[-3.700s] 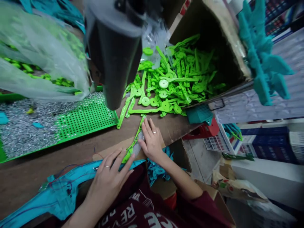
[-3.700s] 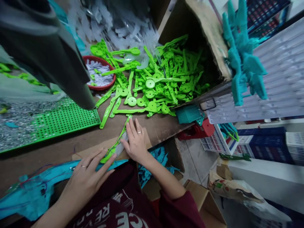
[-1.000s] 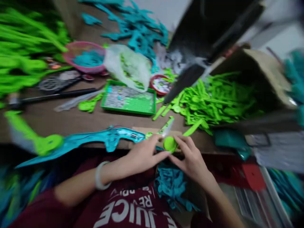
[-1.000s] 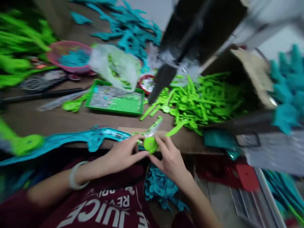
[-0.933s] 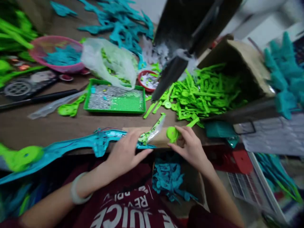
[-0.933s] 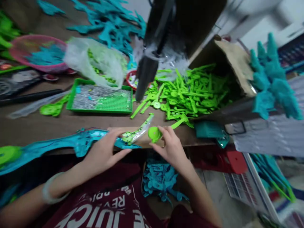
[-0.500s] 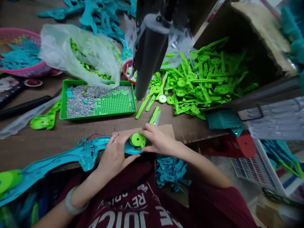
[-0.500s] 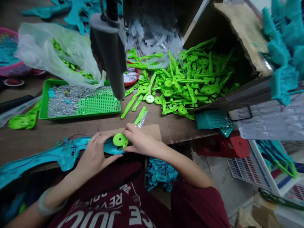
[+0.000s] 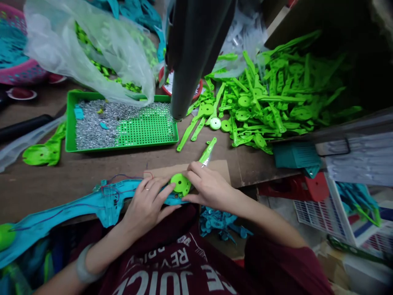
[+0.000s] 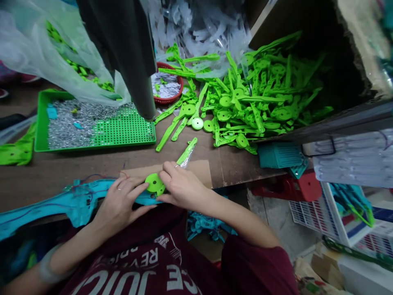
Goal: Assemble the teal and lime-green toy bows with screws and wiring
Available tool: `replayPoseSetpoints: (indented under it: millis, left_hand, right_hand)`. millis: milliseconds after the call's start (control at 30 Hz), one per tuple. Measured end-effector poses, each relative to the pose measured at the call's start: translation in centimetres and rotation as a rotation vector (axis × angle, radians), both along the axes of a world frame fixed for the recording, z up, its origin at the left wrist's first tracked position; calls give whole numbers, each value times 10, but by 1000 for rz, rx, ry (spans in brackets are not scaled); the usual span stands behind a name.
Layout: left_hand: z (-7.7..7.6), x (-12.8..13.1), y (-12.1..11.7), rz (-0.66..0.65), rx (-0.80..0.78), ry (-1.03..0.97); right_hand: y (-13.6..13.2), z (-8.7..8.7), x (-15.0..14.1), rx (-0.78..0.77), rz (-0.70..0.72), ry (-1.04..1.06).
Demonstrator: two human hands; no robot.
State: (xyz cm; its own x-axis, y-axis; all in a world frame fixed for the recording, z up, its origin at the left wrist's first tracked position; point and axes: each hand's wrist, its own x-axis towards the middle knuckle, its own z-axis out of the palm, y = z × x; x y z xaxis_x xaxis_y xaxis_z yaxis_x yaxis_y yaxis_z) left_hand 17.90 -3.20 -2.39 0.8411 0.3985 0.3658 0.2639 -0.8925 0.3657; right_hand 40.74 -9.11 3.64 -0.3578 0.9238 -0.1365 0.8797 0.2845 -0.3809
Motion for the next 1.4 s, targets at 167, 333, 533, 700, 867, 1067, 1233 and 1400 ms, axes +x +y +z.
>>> replayPoseSetpoints:
  millis: [167,333,533,700,867,1067,1233,1400]
  left_hand:
    - [-2,-1,-1,-3,-16,6]
    - [-3,0,0,-7,-12,7]
    - [1,0,-1,-22,17,53]
    - [7,2,-2,9,110,40]
    - [-2,-7,1,-145,191,43]
    - [-16,-19,-1,-192,213,-22]
    - [0,-13,-6,-156,156,-91]
    - [40,28,-10,179,-8,2]
  right_hand:
    - [-1,0,-2,8,-2,-21]
    - [2,0,-3,27,17,-42]
    - [5,0,-10,1,-1,-56]
    - [-1,-3,9,-55,-50,157]
    - [1,-27,46,79,-971,584]
    - [18,-37,56,-314,-1165,1302]
    - [13,-29,53,-209,-1139,1376]
    - [14,-32,53,-69,-1172,1408]
